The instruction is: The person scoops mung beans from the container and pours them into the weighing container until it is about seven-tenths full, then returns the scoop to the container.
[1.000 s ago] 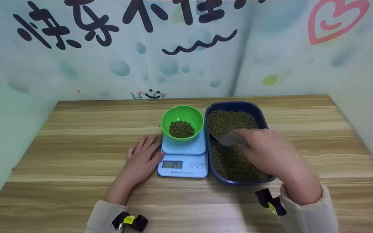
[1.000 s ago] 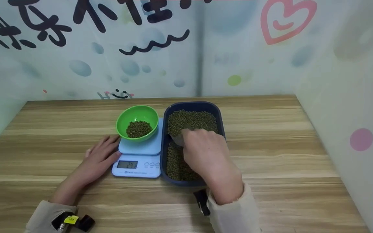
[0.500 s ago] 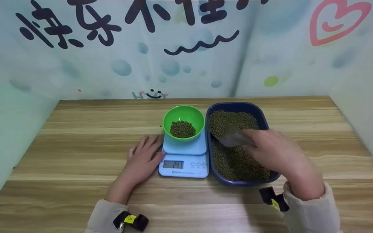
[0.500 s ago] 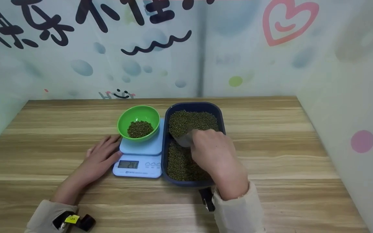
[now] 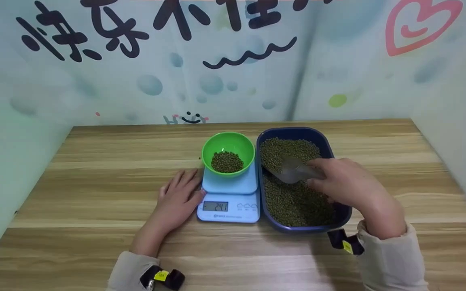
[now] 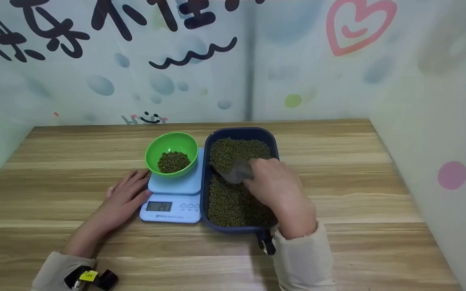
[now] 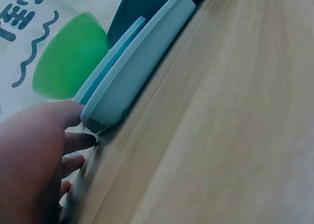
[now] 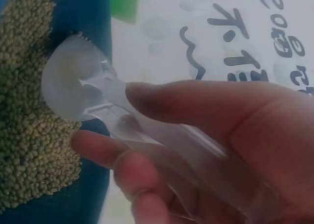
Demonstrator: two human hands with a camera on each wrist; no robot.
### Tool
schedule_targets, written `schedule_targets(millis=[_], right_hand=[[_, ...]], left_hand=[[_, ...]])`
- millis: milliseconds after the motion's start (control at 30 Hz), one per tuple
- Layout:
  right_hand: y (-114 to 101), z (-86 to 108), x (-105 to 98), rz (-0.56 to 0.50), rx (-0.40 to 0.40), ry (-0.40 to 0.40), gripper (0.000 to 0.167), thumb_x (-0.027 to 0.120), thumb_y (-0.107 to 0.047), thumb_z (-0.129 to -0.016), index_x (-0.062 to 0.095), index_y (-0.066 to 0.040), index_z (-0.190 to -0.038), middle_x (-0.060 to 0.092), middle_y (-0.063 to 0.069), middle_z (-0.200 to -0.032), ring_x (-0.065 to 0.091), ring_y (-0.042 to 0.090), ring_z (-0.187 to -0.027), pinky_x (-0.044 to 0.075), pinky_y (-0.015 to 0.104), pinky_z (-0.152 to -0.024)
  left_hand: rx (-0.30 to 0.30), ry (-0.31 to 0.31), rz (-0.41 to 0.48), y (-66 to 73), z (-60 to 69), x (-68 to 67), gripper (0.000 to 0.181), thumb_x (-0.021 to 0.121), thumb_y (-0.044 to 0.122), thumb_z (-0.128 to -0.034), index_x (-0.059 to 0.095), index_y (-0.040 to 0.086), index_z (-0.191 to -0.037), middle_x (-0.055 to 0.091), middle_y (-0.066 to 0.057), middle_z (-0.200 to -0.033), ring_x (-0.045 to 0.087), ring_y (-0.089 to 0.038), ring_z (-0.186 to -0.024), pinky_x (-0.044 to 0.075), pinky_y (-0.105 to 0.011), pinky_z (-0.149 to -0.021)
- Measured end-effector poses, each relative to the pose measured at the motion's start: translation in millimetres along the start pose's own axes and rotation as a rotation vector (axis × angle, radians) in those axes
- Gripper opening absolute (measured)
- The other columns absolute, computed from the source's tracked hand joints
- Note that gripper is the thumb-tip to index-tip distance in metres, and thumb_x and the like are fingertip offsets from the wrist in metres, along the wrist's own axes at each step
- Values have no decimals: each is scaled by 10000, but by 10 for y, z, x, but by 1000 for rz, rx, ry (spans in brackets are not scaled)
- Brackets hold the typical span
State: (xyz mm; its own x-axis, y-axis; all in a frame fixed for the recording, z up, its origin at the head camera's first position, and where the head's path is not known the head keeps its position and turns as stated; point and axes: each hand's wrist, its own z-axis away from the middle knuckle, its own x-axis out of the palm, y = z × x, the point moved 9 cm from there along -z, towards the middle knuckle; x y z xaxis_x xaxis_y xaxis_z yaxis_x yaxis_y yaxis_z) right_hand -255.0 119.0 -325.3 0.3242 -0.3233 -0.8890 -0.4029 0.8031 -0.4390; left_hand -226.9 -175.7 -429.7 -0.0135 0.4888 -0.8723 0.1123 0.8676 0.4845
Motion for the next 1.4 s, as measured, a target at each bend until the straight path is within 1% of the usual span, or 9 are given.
schedule_targets(millis=[200,333,500,633,800,933,1033,1267,1400], right_hand=[[43,-14,46,-28,10,-13,416,571,-228,-866,498,-39,-1230,605,47,-773,561,112,-469,454,275,-509],[54,-23,21,-9,-2,4,434,576,-242,-864,496,-34,-1237,615,46,-786,554,97,-474,450,284,-527],[53,-36,2,35,-16,20,416,575,-261,-863,518,-55,-1220,585,-21,-676,534,76,-481,439,307,-564],[55,-36,-11,51,-11,27,416,573,-275,-863,520,-70,-1222,576,-37,-621,525,67,-476,433,331,-601],[47,-37,-37,71,-13,38,437,579,-282,-860,519,-55,-1229,604,-9,-718,542,95,-557,437,379,-654],[45,-42,-54,107,-6,53,448,576,-294,-858,524,-56,-1233,624,39,-866,557,174,-701,427,413,-707],[45,-49,-50,113,-2,48,462,567,-300,-862,510,-53,-1248,628,46,-890,557,202,-747,423,419,-723],[41,-55,-37,95,0,30,474,559,-304,-869,495,-36,-1255,614,-30,-738,558,149,-679,428,404,-708],[30,-58,-45,97,-4,33,477,558,-305,-870,493,-35,-1257,613,-21,-758,550,152,-685,430,402,-703]], left_hand=[[-5,-8,0,-13,24,32,564,334,531,-908,400,196,-1357,263,-8,-1447,92,-263,-1339,60,-504,-998],[-5,-9,-1,-9,15,25,565,327,538,-907,382,214,-1366,255,-3,-1450,82,-260,-1341,57,-503,-998],[-4,-16,-4,4,7,16,566,316,545,-906,368,229,-1373,244,2,-1455,73,-259,-1343,55,-502,-1000],[0,-13,-9,12,-1,7,573,312,553,-903,374,226,-1369,248,1,-1453,73,-260,-1343,55,-507,-1001],[3,-9,-10,12,-4,3,569,317,550,-903,373,229,-1370,252,0,-1451,72,-263,-1342,52,-514,-1000],[9,2,-8,17,3,-8,560,331,530,-909,395,203,-1360,262,1,-1447,87,-262,-1341,59,-504,-999],[14,7,-13,15,0,-8,561,335,523,-911,410,184,-1352,268,-1,-1445,94,-265,-1339,65,-504,-995],[13,7,-17,27,0,-23,564,335,523,-911,416,176,-1347,269,-10,-1445,100,-268,-1338,69,-509,-998],[10,3,-16,29,2,-31,562,334,521,-912,411,178,-1350,264,-10,-1447,97,-265,-1339,67,-511,-1000]])
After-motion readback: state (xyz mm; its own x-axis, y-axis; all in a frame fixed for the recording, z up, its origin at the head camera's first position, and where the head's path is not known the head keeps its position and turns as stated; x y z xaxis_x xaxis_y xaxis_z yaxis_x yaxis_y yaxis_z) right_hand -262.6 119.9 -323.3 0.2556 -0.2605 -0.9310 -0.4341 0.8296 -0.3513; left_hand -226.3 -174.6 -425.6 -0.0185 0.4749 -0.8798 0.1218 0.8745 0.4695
